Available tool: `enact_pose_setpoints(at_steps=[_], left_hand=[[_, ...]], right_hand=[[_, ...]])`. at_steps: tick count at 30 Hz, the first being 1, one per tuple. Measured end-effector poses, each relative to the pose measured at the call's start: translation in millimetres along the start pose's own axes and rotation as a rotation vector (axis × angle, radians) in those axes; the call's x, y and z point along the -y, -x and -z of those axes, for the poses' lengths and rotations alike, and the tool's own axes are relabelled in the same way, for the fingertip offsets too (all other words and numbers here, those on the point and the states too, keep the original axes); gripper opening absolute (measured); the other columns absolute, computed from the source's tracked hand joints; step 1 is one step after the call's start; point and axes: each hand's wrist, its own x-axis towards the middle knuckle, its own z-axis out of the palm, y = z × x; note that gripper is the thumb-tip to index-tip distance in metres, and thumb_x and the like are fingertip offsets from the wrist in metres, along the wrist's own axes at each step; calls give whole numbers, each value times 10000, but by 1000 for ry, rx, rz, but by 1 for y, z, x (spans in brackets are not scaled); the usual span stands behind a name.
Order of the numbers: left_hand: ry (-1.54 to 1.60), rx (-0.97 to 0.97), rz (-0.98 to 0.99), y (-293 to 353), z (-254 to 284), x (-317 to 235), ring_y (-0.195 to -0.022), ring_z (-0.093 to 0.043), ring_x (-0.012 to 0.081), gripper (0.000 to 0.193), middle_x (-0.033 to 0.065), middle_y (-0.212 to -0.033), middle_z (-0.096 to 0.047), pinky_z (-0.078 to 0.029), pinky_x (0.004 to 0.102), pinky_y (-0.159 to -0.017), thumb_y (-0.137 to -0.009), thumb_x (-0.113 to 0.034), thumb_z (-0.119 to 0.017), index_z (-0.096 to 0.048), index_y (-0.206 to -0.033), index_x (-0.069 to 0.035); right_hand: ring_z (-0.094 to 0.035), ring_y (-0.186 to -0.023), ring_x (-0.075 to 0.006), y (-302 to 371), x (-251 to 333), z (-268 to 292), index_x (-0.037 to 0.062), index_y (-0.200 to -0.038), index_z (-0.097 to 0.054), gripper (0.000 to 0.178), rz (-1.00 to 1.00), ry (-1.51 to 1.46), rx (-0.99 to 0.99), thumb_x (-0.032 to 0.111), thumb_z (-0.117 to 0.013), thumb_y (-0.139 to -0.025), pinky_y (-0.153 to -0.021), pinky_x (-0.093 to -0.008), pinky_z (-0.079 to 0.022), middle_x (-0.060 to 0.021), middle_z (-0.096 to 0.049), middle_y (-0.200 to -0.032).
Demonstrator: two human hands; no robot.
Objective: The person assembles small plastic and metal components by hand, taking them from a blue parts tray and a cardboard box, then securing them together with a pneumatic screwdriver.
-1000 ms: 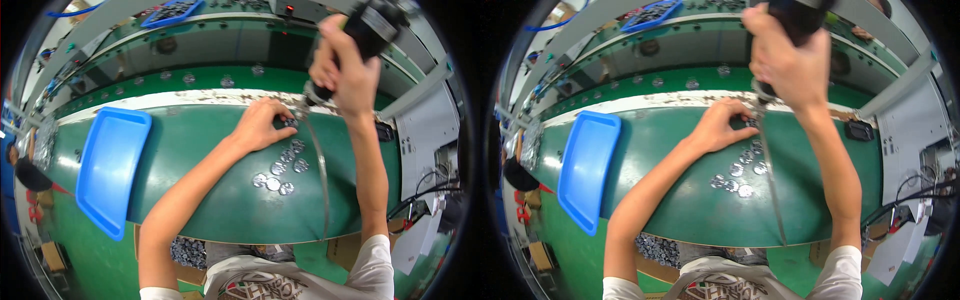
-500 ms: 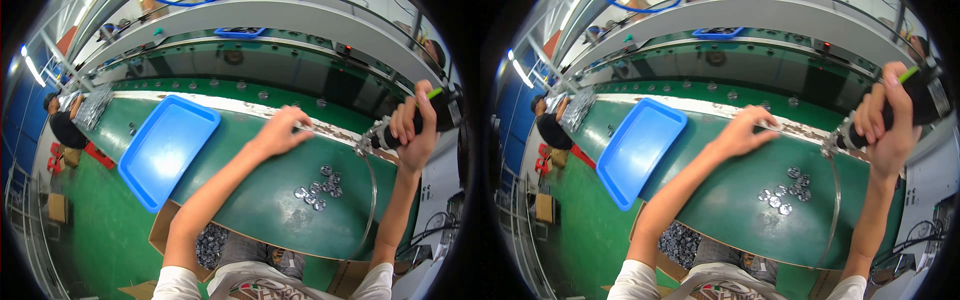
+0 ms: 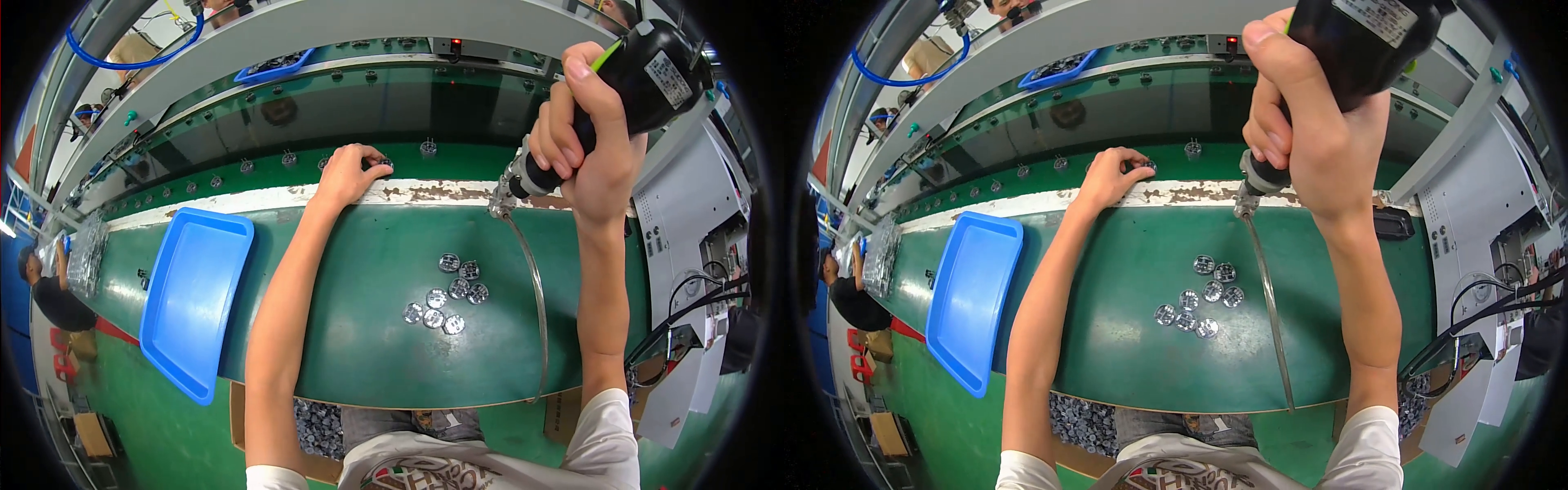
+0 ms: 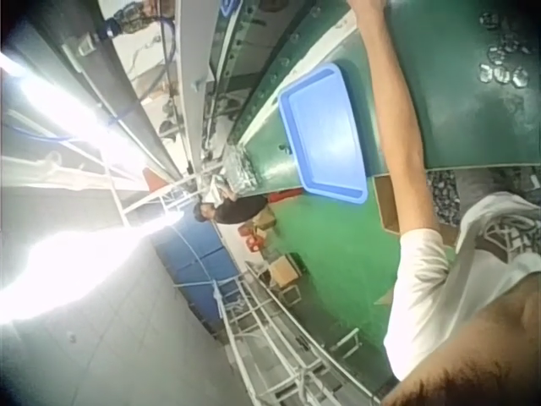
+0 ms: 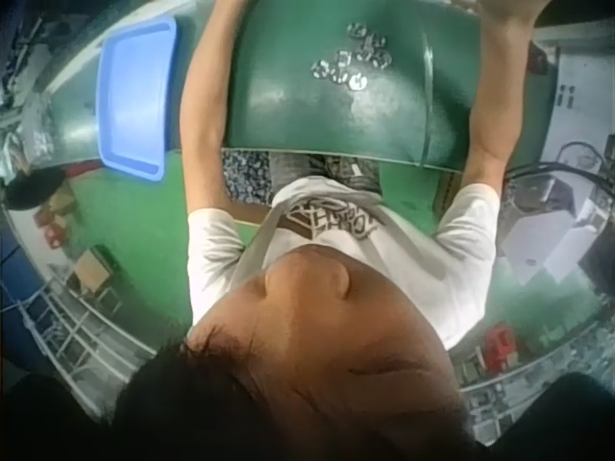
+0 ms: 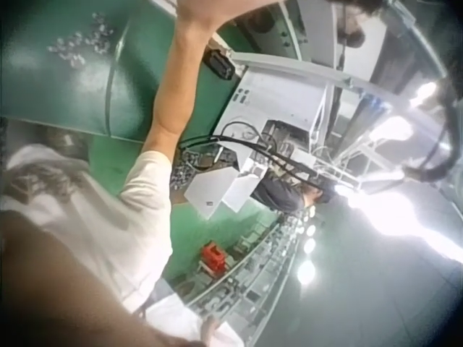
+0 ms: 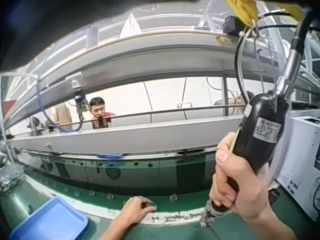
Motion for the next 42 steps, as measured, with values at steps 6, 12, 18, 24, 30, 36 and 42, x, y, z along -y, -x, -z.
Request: enact_pose_setpoints(at_steps=[6,12,18,24,30,36,42], left_hand=[[66,-27,-341,20,-15,-39,-969,-624,294,267,110,-953,-725,-509,413,-876,-833,-244,-814,-782,-1005,-43],[206,103,-467,66,-46,-65,-901,-633,296,282,106,-881,-703,-499,414,-850,-797,-264,-848,-719,-860,-22],[207,81,-467,68,-48,-66,-864,-606,300,294,115,-837,-673,-488,412,-817,-782,-241,-848,-674,-827,-9],[193,84,-496,67,-52,-60,-835,-579,264,250,106,-838,-635,-483,379,-773,-783,-169,-815,-642,-851,-2],[213,47,-497,69,-52,-62,-843,-593,297,296,114,-819,-662,-482,416,-799,-770,-228,-852,-660,-805,-6],[212,19,-506,70,-52,-62,-846,-596,300,302,115,-821,-664,-488,417,-802,-767,-235,-850,-661,-807,-4],[175,18,-427,73,-54,-75,-828,-611,305,310,121,-817,-667,-499,421,-776,-764,-243,-855,-667,-812,-1]], right_hand=[[-315,-362,-77,-1,2,1,47,-956,-536,181,10,2,1,211,-509,-1028,-412,-259,-331,19,-341,-473],[-381,-359,-93,4,-1,-35,38,-881,-524,166,-239,-111,-253,129,-620,-982,-388,-262,-337,1,-430,-497],[-389,-365,-77,4,-18,-18,50,-835,-524,203,-266,-45,-6,133,-629,-988,-380,-249,-333,10,-444,-513],[-388,-371,-72,9,-27,-24,51,-838,-526,199,-268,-16,8,130,-628,-990,-380,-249,-331,13,-447,-520],[-399,-380,-63,11,-35,-26,59,-838,-534,200,-278,-22,22,140,-634,-991,-383,-241,-325,26,-446,-525],[-396,-382,-61,11,-37,-27,56,-837,-541,210,-282,-3,33,154,-638,-996,-387,-239,-326,36,-442,-525],[-431,-402,-60,10,-46,-29,54,-785,-574,253,-222,2,40,166,-662,-994,-401,-240,-331,31,-499,-551]])
